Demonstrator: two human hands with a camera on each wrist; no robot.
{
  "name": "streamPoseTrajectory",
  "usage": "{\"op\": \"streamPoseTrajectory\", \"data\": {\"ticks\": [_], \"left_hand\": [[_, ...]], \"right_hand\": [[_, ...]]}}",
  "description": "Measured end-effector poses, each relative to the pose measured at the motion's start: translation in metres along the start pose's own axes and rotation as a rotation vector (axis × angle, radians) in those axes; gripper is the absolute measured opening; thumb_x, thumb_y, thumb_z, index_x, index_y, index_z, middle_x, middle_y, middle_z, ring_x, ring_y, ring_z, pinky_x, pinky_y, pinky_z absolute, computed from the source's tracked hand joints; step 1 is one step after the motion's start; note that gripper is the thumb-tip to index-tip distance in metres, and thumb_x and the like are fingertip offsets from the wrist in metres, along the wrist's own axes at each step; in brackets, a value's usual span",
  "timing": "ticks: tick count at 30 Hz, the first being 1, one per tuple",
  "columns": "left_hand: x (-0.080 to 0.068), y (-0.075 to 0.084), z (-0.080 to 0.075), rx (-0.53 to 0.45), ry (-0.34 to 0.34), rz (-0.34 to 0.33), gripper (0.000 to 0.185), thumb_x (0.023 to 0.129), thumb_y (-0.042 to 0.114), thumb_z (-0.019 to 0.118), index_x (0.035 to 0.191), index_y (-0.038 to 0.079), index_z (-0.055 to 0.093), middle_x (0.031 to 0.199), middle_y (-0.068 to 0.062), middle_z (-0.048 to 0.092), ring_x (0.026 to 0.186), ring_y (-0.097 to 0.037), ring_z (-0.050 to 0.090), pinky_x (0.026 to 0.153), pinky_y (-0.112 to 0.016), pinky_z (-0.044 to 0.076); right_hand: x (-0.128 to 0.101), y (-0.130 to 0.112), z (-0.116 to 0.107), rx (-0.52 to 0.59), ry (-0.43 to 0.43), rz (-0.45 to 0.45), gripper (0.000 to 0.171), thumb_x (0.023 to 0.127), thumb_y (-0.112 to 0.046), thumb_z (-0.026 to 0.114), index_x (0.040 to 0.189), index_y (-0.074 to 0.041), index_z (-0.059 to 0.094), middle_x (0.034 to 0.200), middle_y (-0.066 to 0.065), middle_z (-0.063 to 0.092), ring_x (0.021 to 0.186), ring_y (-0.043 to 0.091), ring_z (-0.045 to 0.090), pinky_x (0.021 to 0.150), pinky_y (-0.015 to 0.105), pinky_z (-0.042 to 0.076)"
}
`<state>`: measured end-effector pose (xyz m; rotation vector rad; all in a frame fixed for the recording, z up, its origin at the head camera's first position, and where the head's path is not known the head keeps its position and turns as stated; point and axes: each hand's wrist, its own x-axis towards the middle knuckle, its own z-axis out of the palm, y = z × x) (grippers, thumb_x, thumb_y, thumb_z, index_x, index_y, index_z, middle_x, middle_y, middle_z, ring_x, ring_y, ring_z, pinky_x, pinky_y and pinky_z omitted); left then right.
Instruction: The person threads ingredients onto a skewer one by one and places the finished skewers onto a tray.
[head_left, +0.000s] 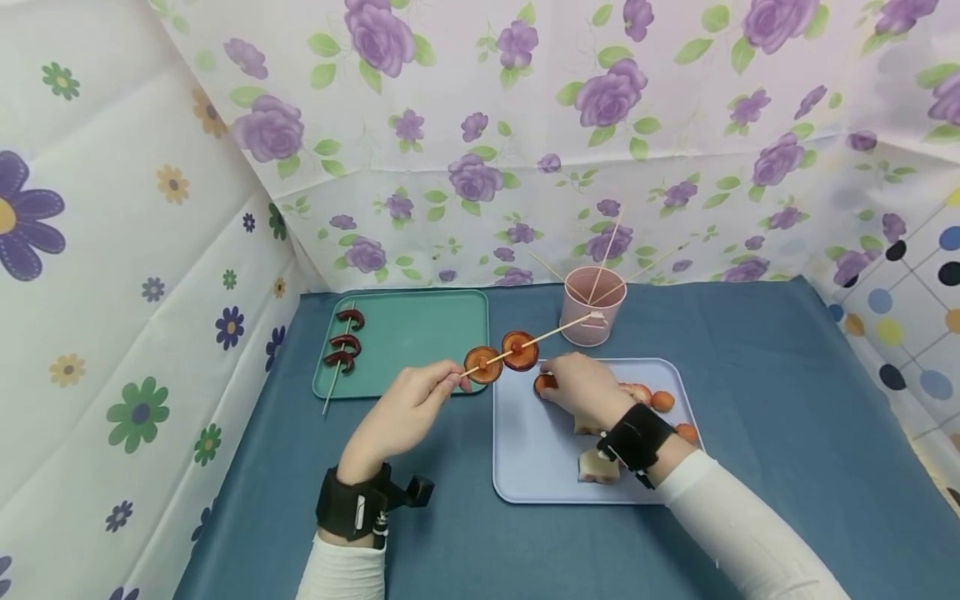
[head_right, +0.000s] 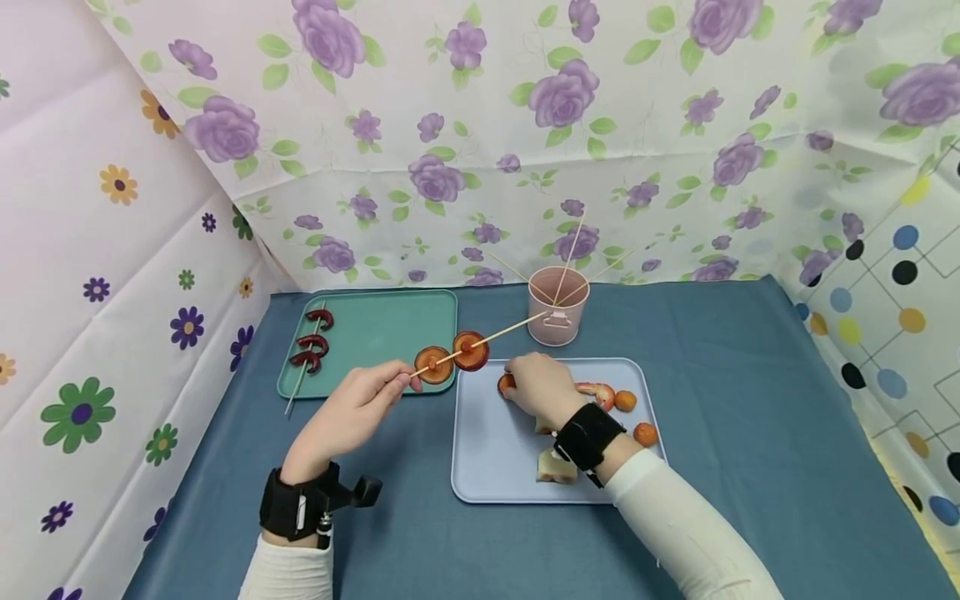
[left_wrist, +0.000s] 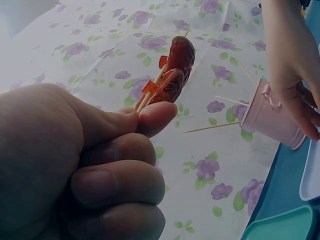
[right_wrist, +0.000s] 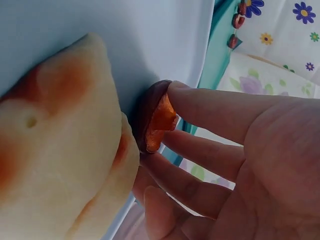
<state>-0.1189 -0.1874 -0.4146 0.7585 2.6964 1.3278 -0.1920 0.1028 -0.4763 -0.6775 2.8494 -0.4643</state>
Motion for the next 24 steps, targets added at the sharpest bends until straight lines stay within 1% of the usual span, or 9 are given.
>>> {"op": "streamPoseTrajectory", "data": {"ticks": [3, 7, 12, 14, 18, 20, 21, 24], "left_hand": [[-0.0005, 0.0006, 0.0001, 0.004, 0.0, -0.005, 0.027, 0.117, 0.017, 0.048, 0.111, 0.013, 0.074, 0.078, 0.004, 0.054, 0.07, -0.015, 0.048, 0.072, -0.037, 0.044], [-0.0006, 0.0011, 0.0001, 0.006, -0.005, -0.01, 0.027, 0.117, 0.017, 0.048, 0.111, 0.011, 0.074, 0.077, 0.004, 0.053, 0.069, -0.015, 0.047, 0.071, -0.037, 0.044], [-0.0005, 0.0017, -0.0002, 0.008, -0.003, -0.017, 0.028, 0.117, 0.017, 0.048, 0.111, 0.011, 0.074, 0.083, 0.004, 0.059, 0.072, -0.016, 0.049, 0.072, -0.037, 0.044], [-0.0004, 0.0016, -0.0003, 0.009, -0.002, -0.017, 0.027, 0.117, 0.017, 0.048, 0.111, 0.012, 0.074, 0.086, 0.004, 0.062, 0.074, -0.016, 0.05, 0.073, -0.038, 0.044], [-0.0005, 0.0022, -0.0008, 0.012, 0.001, -0.019, 0.027, 0.117, 0.017, 0.048, 0.11, 0.012, 0.074, 0.089, 0.003, 0.064, 0.075, -0.017, 0.051, 0.073, -0.038, 0.045], [-0.0008, 0.0023, -0.0011, 0.013, 0.005, -0.022, 0.028, 0.117, 0.017, 0.048, 0.11, 0.013, 0.074, 0.089, 0.003, 0.064, 0.075, -0.017, 0.052, 0.073, -0.039, 0.045], [-0.0008, 0.0022, -0.0013, 0.013, 0.007, -0.023, 0.028, 0.117, 0.018, 0.048, 0.11, 0.013, 0.074, 0.089, 0.003, 0.064, 0.075, -0.017, 0.052, 0.074, -0.039, 0.045], [-0.0009, 0.0006, -0.0017, 0.014, 0.005, -0.021, 0.029, 0.117, 0.019, 0.047, 0.11, 0.013, 0.074, 0.086, 0.004, 0.062, 0.074, -0.016, 0.051, 0.074, -0.039, 0.045]], "right_hand": [[0.001, -0.0017, 0.0012, -0.021, -0.008, -0.001, 0.038, 0.097, -0.025, 0.083, 0.13, -0.006, 0.077, 0.107, 0.01, 0.075, 0.094, 0.024, 0.067, 0.083, 0.047, 0.059], [0.0009, -0.0023, 0.003, -0.03, -0.006, -0.002, 0.035, 0.097, -0.024, 0.084, 0.126, -0.007, 0.078, 0.105, 0.01, 0.074, 0.095, 0.024, 0.067, 0.083, 0.046, 0.058], [0.0002, -0.0018, 0.0046, -0.012, 0.007, -0.006, 0.03, 0.096, -0.024, 0.084, 0.12, -0.007, 0.079, 0.098, 0.009, 0.07, 0.089, 0.024, 0.063, 0.081, 0.045, 0.057], [0.0001, -0.0023, 0.0051, -0.009, 0.015, -0.009, 0.031, 0.095, -0.024, 0.085, 0.119, -0.006, 0.078, 0.097, 0.008, 0.068, 0.088, 0.023, 0.062, 0.08, 0.044, 0.056], [0.0009, -0.0032, 0.0065, -0.002, 0.048, -0.047, 0.035, 0.095, -0.024, 0.086, 0.122, -0.005, 0.077, 0.094, 0.008, 0.065, 0.084, 0.023, 0.059, 0.074, 0.04, 0.052], [0.0008, -0.0031, 0.0068, 0.023, 0.071, -0.061, 0.036, 0.095, -0.025, 0.085, 0.124, -0.004, 0.075, 0.095, 0.007, 0.064, 0.083, 0.022, 0.058, 0.072, 0.039, 0.051], [0.0006, -0.0026, 0.0067, 0.054, 0.08, -0.062, 0.037, 0.097, -0.026, 0.084, 0.125, -0.004, 0.075, 0.095, 0.007, 0.063, 0.083, 0.021, 0.058, 0.072, 0.038, 0.05], [-0.0042, -0.0008, 0.0038, 0.192, 0.101, -0.039, 0.039, 0.1, -0.03, 0.08, 0.13, -0.006, 0.072, 0.1, 0.005, 0.062, 0.086, 0.02, 0.057, 0.076, 0.037, 0.049]]}}
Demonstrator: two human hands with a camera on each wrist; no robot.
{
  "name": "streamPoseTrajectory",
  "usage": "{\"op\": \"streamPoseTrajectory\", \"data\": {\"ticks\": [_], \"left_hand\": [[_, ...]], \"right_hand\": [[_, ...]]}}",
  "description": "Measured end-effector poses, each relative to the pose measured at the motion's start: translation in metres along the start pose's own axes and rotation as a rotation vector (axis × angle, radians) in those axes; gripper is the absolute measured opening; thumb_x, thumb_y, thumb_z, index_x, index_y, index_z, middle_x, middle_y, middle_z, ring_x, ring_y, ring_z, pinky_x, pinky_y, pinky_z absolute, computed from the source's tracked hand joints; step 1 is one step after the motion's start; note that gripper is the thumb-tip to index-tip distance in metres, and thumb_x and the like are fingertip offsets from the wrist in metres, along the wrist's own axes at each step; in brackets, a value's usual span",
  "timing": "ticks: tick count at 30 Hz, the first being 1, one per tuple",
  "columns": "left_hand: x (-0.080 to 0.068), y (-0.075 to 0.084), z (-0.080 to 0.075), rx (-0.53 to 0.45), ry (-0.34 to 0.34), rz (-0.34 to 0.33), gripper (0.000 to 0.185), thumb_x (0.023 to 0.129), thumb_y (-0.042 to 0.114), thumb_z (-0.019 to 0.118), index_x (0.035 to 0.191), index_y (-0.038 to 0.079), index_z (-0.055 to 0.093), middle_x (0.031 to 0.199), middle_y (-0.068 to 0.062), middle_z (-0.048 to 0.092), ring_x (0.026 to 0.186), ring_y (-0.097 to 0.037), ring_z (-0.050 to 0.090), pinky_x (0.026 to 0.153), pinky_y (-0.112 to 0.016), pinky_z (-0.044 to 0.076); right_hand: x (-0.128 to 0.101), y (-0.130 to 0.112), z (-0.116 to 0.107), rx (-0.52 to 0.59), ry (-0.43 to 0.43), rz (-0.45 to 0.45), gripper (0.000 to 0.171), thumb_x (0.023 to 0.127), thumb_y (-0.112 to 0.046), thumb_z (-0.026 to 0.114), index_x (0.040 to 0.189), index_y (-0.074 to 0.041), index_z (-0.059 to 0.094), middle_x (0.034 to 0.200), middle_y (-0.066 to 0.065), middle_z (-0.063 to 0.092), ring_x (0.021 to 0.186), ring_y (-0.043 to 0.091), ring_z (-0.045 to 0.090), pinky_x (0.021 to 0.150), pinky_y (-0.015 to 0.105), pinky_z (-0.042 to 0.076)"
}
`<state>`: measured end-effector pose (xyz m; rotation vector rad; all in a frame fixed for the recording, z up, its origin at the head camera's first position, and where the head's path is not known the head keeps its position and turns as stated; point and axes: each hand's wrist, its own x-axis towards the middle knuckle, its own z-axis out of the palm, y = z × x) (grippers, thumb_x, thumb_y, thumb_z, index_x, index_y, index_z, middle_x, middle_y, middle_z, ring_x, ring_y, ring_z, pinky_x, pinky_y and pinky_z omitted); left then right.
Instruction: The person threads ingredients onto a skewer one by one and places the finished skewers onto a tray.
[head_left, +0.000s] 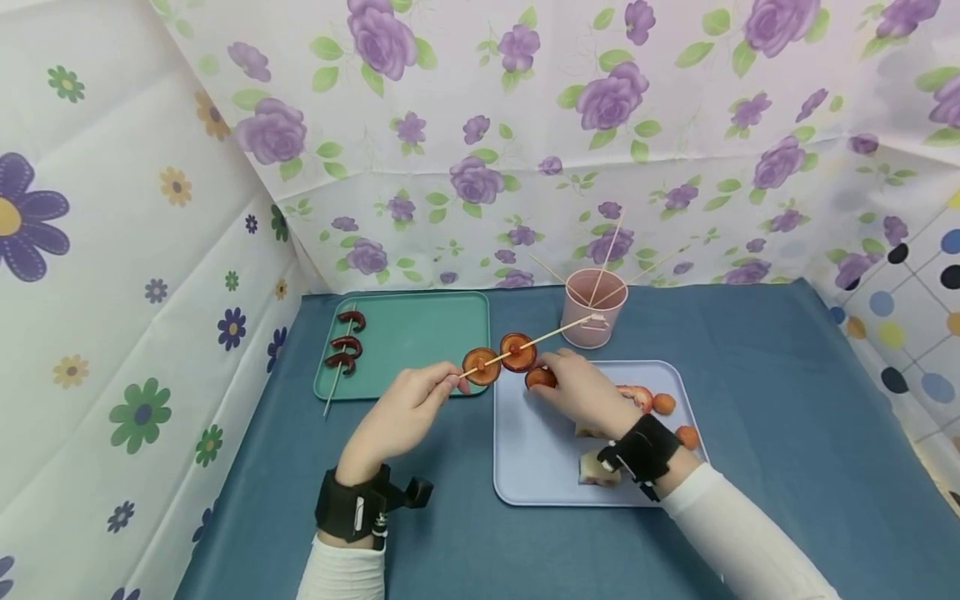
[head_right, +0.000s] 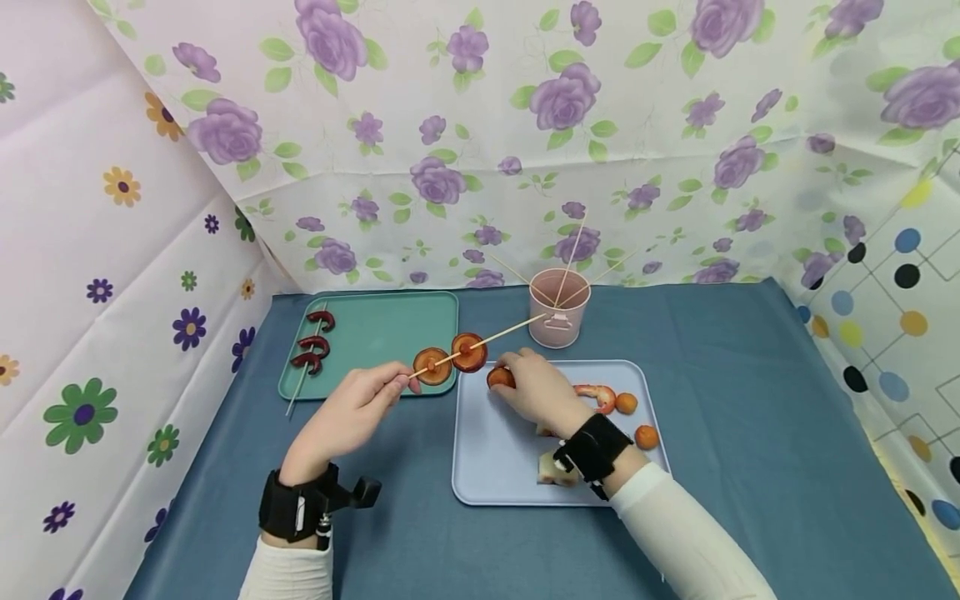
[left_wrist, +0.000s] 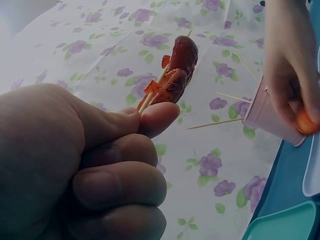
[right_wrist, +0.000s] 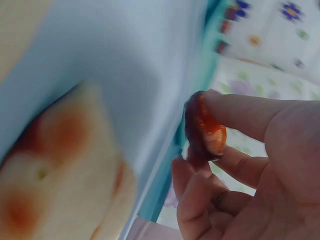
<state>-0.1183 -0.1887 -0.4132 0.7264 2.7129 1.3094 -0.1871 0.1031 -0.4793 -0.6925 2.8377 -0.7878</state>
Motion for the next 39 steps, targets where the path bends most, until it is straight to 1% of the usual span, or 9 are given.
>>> {"op": "streamPoseTrajectory", "data": {"ticks": [5, 9, 12, 16, 21, 27, 30, 34, 39], "left_hand": [[0.001, -0.002, 0.0, 0.004, -0.01, -0.007, 0.031, 0.118, 0.021, 0.046, 0.111, 0.011, 0.074, 0.077, 0.003, 0.053, 0.069, -0.016, 0.047, 0.071, -0.037, 0.043], [0.001, -0.002, -0.001, 0.008, -0.01, -0.012, 0.032, 0.118, 0.021, 0.046, 0.111, 0.009, 0.075, 0.087, 0.002, 0.063, 0.073, -0.017, 0.05, 0.073, -0.038, 0.044], [0.002, -0.002, -0.001, 0.005, -0.011, -0.007, 0.03, 0.117, 0.02, 0.047, 0.111, 0.01, 0.075, 0.085, 0.003, 0.062, 0.071, -0.015, 0.049, 0.071, -0.037, 0.043], [0.003, -0.004, 0.003, 0.007, -0.013, 0.008, 0.027, 0.117, 0.018, 0.049, 0.11, 0.013, 0.074, 0.073, 0.005, 0.047, 0.064, -0.013, 0.041, 0.067, -0.035, 0.041], [0.002, -0.004, 0.006, 0.012, -0.03, 0.018, 0.026, 0.117, 0.017, 0.049, 0.108, 0.015, 0.073, 0.072, 0.005, 0.044, 0.061, -0.011, 0.039, 0.065, -0.034, 0.04], [0.003, -0.004, 0.007, 0.024, -0.049, 0.024, 0.025, 0.116, 0.016, 0.049, 0.107, 0.015, 0.072, 0.075, 0.005, 0.047, 0.063, -0.011, 0.04, 0.065, -0.034, 0.04], [0.004, -0.003, 0.008, 0.025, -0.058, 0.025, 0.024, 0.116, 0.016, 0.05, 0.108, 0.014, 0.072, 0.075, 0.006, 0.05, 0.064, -0.012, 0.042, 0.065, -0.034, 0.041], [0.005, -0.002, 0.01, 0.037, -0.072, 0.027, 0.023, 0.116, 0.017, 0.051, 0.108, 0.014, 0.073, 0.076, 0.006, 0.051, 0.065, -0.011, 0.044, 0.066, -0.034, 0.042], [0.006, 0.0, 0.013, 0.057, -0.087, 0.026, 0.023, 0.115, 0.017, 0.051, 0.109, 0.014, 0.073, 0.076, 0.007, 0.051, 0.066, -0.011, 0.044, 0.066, -0.034, 0.043]], "right_hand": [[-0.019, 0.003, -0.008, 0.293, 0.029, 0.051, 0.043, 0.102, -0.037, 0.077, 0.132, -0.007, 0.072, 0.107, 0.006, 0.064, 0.093, 0.022, 0.058, 0.08, 0.039, 0.047], [-0.035, 0.003, -0.014, 0.542, 0.051, 0.118, 0.047, 0.105, -0.041, 0.072, 0.138, -0.008, 0.067, 0.111, 0.007, 0.067, 0.098, 0.029, 0.061, 0.082, 0.037, 0.049], [-0.04, 0.005, -0.019, 0.746, 0.092, 0.169, 0.048, 0.107, -0.038, 0.069, 0.144, -0.008, 0.062, 0.109, 0.009, 0.066, 0.089, 0.027, 0.059, 0.074, 0.031, 0.047], [-0.041, 0.009, -0.022, 1.056, 0.229, 0.222, 0.046, 0.109, -0.033, 0.066, 0.147, -0.007, 0.058, 0.106, 0.004, 0.062, 0.081, 0.016, 0.052, 0.067, 0.025, 0.043], [-0.042, 0.012, -0.023, 1.375, 0.416, 0.217, 0.042, 0.11, -0.027, 0.064, 0.146, -0.005, 0.058, 0.103, -0.002, 0.064, 0.086, 0.009, 0.057, 0.072, 0.018, 0.05], [-0.047, 0.014, -0.031, 1.471, 0.461, 0.24, 0.04, 0.113, -0.041, 0.053, 0.136, -0.008, 0.059, 0.097, 0.0, 0.061, 0.083, 0.008, 0.057, 0.072, 0.016, 0.05], [-0.049, 0.014, -0.036, 1.454, 0.469, 0.24, 0.043, 0.115, -0.039, 0.05, 0.143, -0.007, 0.055, 0.1, 0.001, 0.061, 0.085, 0.009, 0.057, 0.073, 0.016, 0.051], [-0.051, 0.014, -0.04, 1.321, 0.472, 0.231, 0.049, 0.115, -0.037, 0.052, 0.152, -0.004, 0.053, 0.103, 0.004, 0.059, 0.081, 0.011, 0.055, 0.069, 0.018, 0.048], [-0.053, 0.017, -0.042, 1.191, 0.473, 0.211, 0.052, 0.114, -0.039, 0.053, 0.154, -0.006, 0.056, 0.105, 0.006, 0.055, 0.078, 0.012, 0.052, 0.067, 0.019, 0.047]]}}
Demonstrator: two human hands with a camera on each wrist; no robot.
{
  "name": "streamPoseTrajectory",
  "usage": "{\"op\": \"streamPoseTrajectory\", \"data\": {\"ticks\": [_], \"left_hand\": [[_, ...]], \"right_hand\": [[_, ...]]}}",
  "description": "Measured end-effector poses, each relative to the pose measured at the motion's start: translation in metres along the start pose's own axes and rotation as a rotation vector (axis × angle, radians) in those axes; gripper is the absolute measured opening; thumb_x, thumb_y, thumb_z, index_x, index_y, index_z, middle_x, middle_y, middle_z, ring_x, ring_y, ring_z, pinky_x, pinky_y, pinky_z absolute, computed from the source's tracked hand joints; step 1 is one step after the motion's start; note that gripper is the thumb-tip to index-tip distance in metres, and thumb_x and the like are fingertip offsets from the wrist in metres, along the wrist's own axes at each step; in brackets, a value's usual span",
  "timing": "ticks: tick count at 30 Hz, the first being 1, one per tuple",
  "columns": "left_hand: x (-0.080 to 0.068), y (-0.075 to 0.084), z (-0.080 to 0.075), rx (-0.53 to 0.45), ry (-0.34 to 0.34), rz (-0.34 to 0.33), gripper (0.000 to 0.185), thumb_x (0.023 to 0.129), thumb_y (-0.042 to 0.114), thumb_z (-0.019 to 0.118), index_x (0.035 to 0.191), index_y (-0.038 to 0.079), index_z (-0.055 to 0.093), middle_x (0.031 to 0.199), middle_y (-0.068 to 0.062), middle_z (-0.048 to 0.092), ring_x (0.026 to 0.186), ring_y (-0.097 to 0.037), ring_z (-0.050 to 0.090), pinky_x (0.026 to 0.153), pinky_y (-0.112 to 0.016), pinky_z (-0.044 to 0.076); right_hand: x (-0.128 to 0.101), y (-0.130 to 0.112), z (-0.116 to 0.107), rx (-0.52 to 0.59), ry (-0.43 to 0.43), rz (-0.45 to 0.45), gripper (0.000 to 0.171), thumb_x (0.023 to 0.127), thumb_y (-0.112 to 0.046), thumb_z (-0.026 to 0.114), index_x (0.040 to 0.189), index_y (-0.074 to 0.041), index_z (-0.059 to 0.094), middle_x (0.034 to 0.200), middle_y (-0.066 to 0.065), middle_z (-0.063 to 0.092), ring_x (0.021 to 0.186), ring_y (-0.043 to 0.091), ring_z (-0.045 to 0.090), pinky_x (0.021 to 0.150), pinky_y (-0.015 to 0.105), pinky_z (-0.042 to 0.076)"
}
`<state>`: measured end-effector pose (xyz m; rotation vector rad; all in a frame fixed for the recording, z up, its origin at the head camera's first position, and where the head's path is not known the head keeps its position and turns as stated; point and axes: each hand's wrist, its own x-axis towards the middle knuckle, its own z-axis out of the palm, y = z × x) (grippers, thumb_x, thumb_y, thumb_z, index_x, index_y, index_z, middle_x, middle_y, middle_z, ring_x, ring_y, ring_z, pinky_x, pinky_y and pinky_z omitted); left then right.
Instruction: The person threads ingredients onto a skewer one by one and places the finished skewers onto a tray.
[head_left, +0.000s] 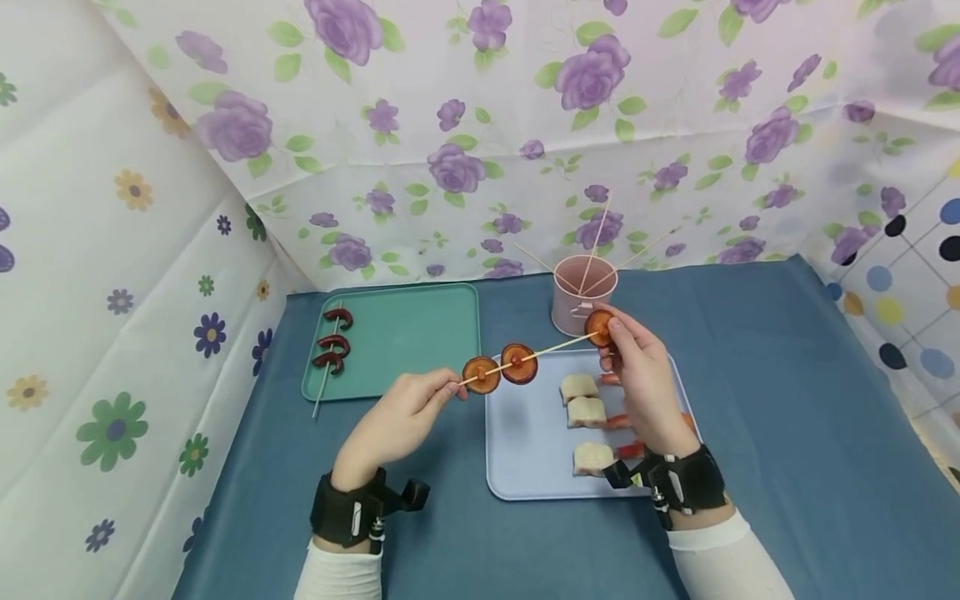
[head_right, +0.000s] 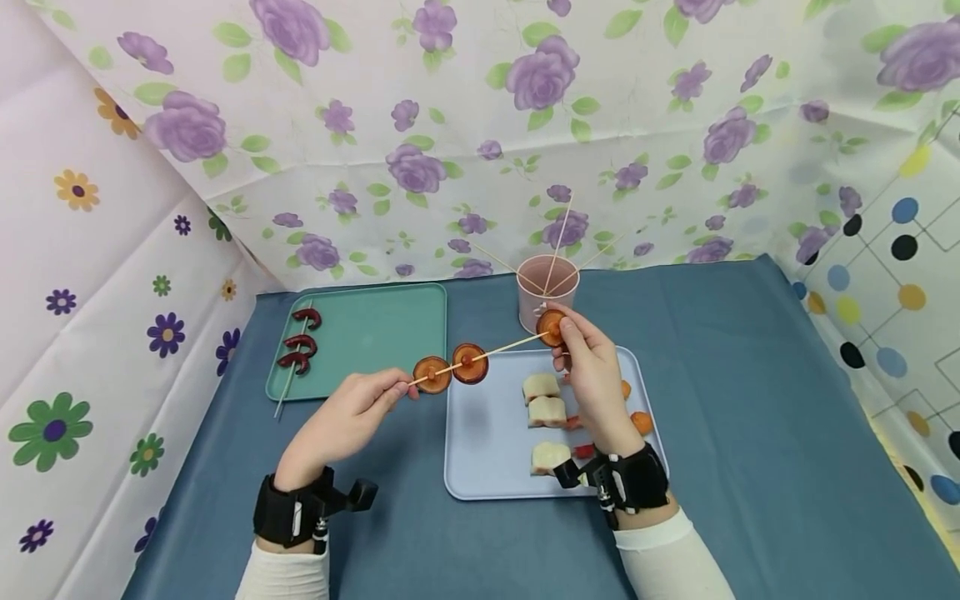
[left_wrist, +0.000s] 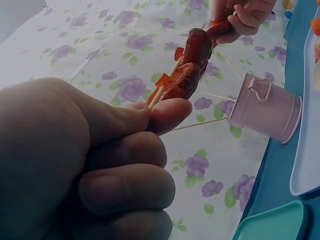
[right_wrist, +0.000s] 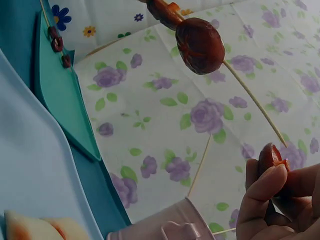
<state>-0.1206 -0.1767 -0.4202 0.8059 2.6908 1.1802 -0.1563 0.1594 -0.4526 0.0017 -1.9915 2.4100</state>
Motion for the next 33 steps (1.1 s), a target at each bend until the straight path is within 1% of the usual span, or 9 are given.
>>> {"op": "streamPoseTrajectory", "data": {"ticks": [3, 11, 18, 21, 24, 29, 32, 33], "left_hand": [[0.0, 0.0013, 0.0004, 0.01, 0.002, -0.008, 0.022, 0.115, 0.017, 0.052, 0.109, 0.014, 0.073, 0.076, 0.007, 0.051, 0.065, -0.011, 0.044, 0.066, -0.034, 0.042], [0.0, 0.0018, 0.0006, 0.025, 0.005, -0.028, 0.022, 0.115, 0.017, 0.053, 0.108, 0.013, 0.073, 0.072, 0.006, 0.047, 0.061, -0.01, 0.041, 0.061, -0.032, 0.039], [0.0007, 0.0014, 0.0005, 0.012, 0.008, -0.033, 0.02, 0.114, 0.015, 0.055, 0.108, 0.015, 0.074, 0.071, 0.006, 0.047, 0.057, -0.009, 0.039, 0.057, -0.03, 0.037], [0.0012, 0.0007, 0.001, 0.013, 0.009, -0.028, 0.019, 0.114, 0.014, 0.056, 0.108, 0.015, 0.075, 0.07, 0.006, 0.047, 0.056, -0.008, 0.038, 0.056, -0.03, 0.037], [0.0011, 0.0017, 0.0009, 0.018, 0.015, -0.024, 0.019, 0.113, 0.013, 0.057, 0.109, 0.015, 0.075, 0.069, 0.006, 0.047, 0.054, -0.008, 0.038, 0.055, -0.029, 0.036], [0.0014, 0.0, 0.0021, 0.014, 0.027, -0.009, 0.019, 0.113, 0.014, 0.057, 0.11, 0.014, 0.076, 0.067, 0.007, 0.046, 0.051, -0.007, 0.037, 0.052, -0.028, 0.036], [0.0018, -0.0008, 0.003, 0.015, 0.038, -0.004, 0.019, 0.113, 0.015, 0.058, 0.11, 0.015, 0.077, 0.067, 0.007, 0.046, 0.051, -0.007, 0.037, 0.051, -0.028, 0.035], [0.002, -0.0015, 0.0035, 0.018, 0.043, -0.003, 0.019, 0.113, 0.015, 0.058, 0.111, 0.015, 0.077, 0.066, 0.007, 0.046, 0.051, -0.007, 0.037, 0.051, -0.028, 0.035]], "right_hand": [[0.0003, -0.0001, -0.0004, -0.033, -0.009, -0.018, 0.051, 0.114, -0.04, 0.053, 0.152, -0.007, 0.059, 0.105, 0.007, 0.055, 0.078, 0.013, 0.052, 0.067, 0.019, 0.048], [-0.0011, -0.0002, -0.0007, -0.071, -0.014, -0.039, 0.049, 0.113, -0.041, 0.056, 0.15, -0.011, 0.062, 0.104, 0.008, 0.056, 0.077, 0.013, 0.056, 0.063, 0.02, 0.051], [-0.001, -0.001, -0.0029, -0.102, 0.006, -0.051, 0.051, 0.112, -0.039, 0.058, 0.148, -0.003, 0.06, 0.104, 0.011, 0.062, 0.073, 0.013, 0.06, 0.064, 0.022, 0.055], [-0.0015, -0.0019, -0.0035, -0.113, 0.01, -0.048, 0.052, 0.112, -0.039, 0.058, 0.147, -0.001, 0.061, 0.106, 0.011, 0.064, 0.074, 0.014, 0.063, 0.065, 0.022, 0.057], [-0.0021, -0.0026, -0.0036, -0.14, 0.014, -0.052, 0.051, 0.112, -0.039, 0.058, 0.147, -0.001, 0.062, 0.108, 0.011, 0.066, 0.076, 0.014, 0.065, 0.067, 0.023, 0.059], [-0.0034, -0.0031, -0.0033, -0.157, 0.01, -0.044, 0.049, 0.113, -0.038, 0.058, 0.148, -0.004, 0.063, 0.104, 0.011, 0.066, 0.073, 0.017, 0.065, 0.066, 0.024, 0.059], [-0.0037, -0.003, -0.0032, -0.147, 0.0, -0.041, 0.045, 0.115, -0.032, 0.053, 0.151, -0.007, 0.061, 0.102, 0.01, 0.068, 0.073, 0.018, 0.067, 0.066, 0.025, 0.059], [-0.0041, -0.0033, -0.003, -0.14, -0.006, -0.04, 0.043, 0.116, -0.029, 0.051, 0.152, -0.008, 0.06, 0.102, 0.013, 0.069, 0.073, 0.018, 0.068, 0.066, 0.025, 0.059]]}}
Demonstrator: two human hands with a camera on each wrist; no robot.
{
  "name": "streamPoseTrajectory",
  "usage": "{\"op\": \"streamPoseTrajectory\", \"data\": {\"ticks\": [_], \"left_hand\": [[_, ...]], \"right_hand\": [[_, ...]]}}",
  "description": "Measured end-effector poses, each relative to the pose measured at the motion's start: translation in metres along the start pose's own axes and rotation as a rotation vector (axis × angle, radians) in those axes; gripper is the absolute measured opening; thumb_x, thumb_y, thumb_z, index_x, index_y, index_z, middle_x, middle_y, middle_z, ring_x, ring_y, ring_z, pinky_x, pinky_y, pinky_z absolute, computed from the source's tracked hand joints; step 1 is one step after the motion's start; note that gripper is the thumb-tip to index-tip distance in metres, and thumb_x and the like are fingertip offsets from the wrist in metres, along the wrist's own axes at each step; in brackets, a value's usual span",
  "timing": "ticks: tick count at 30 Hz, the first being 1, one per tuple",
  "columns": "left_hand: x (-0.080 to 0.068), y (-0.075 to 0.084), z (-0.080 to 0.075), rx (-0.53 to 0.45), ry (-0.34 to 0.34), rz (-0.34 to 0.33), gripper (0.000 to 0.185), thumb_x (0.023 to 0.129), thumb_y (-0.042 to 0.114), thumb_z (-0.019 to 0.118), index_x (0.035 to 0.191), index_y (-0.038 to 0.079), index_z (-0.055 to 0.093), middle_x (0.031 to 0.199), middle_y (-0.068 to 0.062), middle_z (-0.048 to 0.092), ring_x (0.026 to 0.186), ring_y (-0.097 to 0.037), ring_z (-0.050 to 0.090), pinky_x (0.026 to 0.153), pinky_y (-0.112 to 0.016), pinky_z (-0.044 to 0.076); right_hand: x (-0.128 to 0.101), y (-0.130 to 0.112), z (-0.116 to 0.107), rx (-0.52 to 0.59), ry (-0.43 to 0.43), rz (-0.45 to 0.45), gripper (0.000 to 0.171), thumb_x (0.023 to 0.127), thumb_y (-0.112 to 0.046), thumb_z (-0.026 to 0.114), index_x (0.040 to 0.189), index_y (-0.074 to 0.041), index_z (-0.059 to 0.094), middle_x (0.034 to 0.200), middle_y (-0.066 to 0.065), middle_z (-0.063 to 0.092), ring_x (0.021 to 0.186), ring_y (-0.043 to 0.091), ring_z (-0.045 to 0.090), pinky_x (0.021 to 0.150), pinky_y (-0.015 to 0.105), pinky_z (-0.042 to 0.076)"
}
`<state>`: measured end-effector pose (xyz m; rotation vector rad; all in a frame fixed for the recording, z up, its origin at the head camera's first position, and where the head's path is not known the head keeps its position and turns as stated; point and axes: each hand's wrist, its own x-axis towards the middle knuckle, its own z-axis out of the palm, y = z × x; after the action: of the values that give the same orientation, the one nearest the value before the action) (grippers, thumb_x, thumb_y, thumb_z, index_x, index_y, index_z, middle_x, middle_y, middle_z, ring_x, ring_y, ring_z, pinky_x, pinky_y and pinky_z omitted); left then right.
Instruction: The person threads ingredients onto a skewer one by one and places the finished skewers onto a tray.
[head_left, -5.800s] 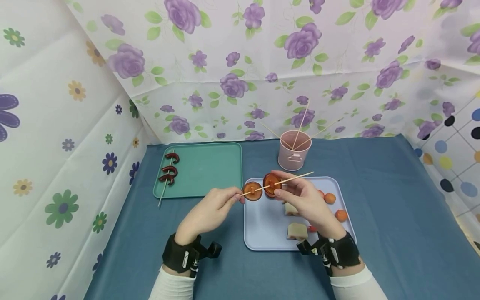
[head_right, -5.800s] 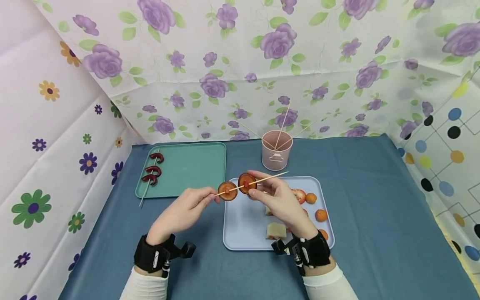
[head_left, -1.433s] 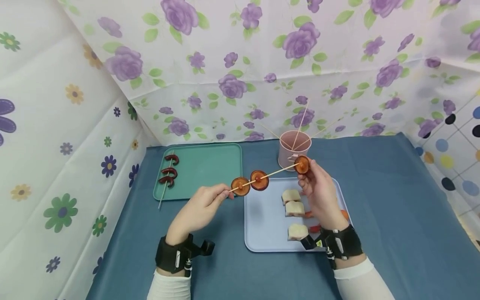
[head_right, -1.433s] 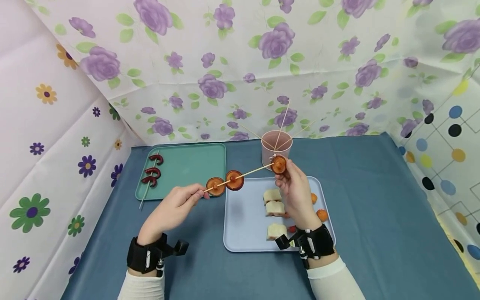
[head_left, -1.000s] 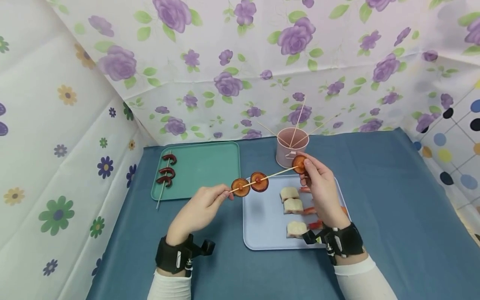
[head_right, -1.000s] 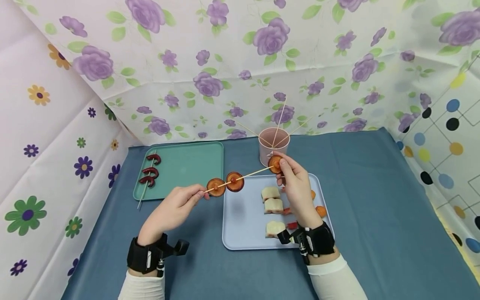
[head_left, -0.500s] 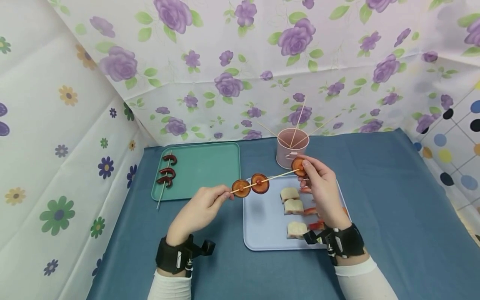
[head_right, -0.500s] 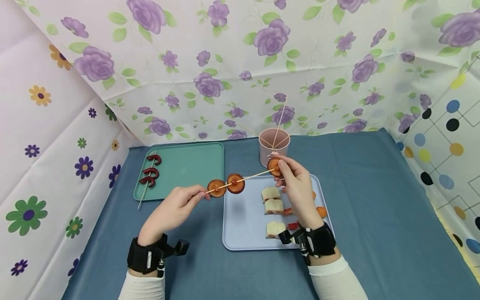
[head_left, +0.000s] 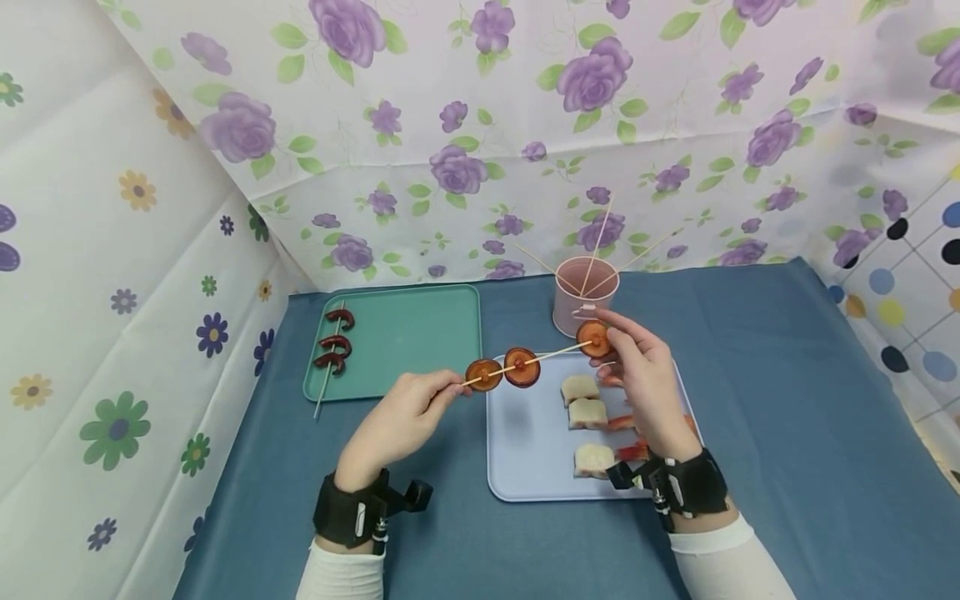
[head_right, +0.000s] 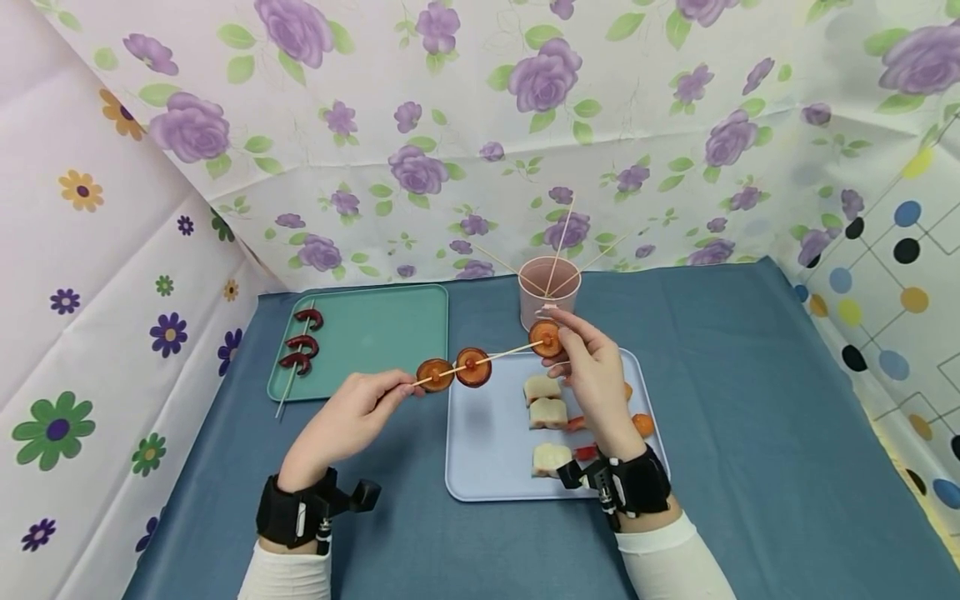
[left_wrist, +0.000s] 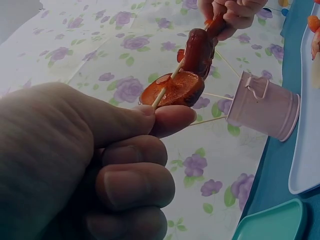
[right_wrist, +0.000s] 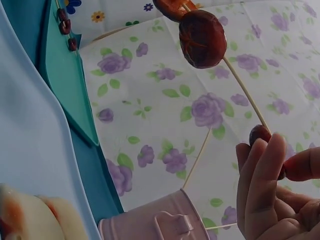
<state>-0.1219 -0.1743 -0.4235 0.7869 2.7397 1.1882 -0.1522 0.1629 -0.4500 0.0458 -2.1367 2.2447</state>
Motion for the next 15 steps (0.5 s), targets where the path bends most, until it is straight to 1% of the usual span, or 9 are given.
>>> {"op": "streamPoseTrajectory", "data": {"ticks": [4, 7, 10, 12, 15], "left_hand": [[0.0, -0.001, 0.002, 0.009, 0.017, 0.001, 0.018, 0.113, 0.015, 0.059, 0.111, 0.015, 0.077, 0.067, 0.007, 0.046, 0.052, -0.007, 0.037, 0.051, -0.027, 0.034], [0.001, -0.001, 0.003, 0.006, 0.024, 0.005, 0.018, 0.112, 0.015, 0.059, 0.111, 0.013, 0.077, 0.067, 0.007, 0.045, 0.052, -0.007, 0.036, 0.051, -0.027, 0.034], [0.001, 0.0, 0.003, 0.004, 0.027, 0.014, 0.017, 0.112, 0.016, 0.06, 0.111, 0.012, 0.077, 0.067, 0.007, 0.045, 0.052, -0.007, 0.036, 0.052, -0.027, 0.033], [0.002, 0.0, 0.004, 0.004, 0.027, 0.02, 0.018, 0.112, 0.016, 0.06, 0.111, 0.011, 0.077, 0.067, 0.008, 0.045, 0.053, -0.006, 0.036, 0.052, -0.027, 0.033], [0.002, 0.001, 0.003, 0.002, 0.027, 0.025, 0.018, 0.112, 0.017, 0.06, 0.111, 0.011, 0.077, 0.067, 0.007, 0.045, 0.053, -0.007, 0.036, 0.052, -0.027, 0.033]], "right_hand": [[-0.001, 0.0, 0.003, 0.01, -0.037, 0.005, 0.043, 0.115, -0.019, 0.046, 0.157, -0.01, 0.054, 0.101, 0.015, 0.073, 0.077, 0.019, 0.073, 0.066, 0.025, 0.058], [-0.001, 0.0, 0.007, 0.013, -0.08, 0.01, 0.047, 0.115, -0.02, 0.048, 0.161, -0.011, 0.047, 0.102, 0.013, 0.076, 0.082, 0.021, 0.076, 0.066, 0.026, 0.058], [-0.001, 0.0, 0.012, 0.023, -0.123, 0.016, 0.051, 0.115, -0.021, 0.05, 0.164, -0.012, 0.041, 0.1, 0.013, 0.078, 0.084, 0.022, 0.078, 0.066, 0.027, 0.059], [-0.001, 0.001, 0.014, 0.022, -0.142, 0.018, 0.053, 0.115, -0.021, 0.051, 0.166, -0.013, 0.039, 0.098, 0.015, 0.079, 0.085, 0.024, 0.079, 0.067, 0.028, 0.06], [-0.002, 0.003, 0.015, 0.001, -0.164, 0.025, 0.053, 0.115, -0.023, 0.051, 0.166, -0.014, 0.038, 0.101, 0.016, 0.078, 0.087, 0.026, 0.079, 0.07, 0.03, 0.061]]}}
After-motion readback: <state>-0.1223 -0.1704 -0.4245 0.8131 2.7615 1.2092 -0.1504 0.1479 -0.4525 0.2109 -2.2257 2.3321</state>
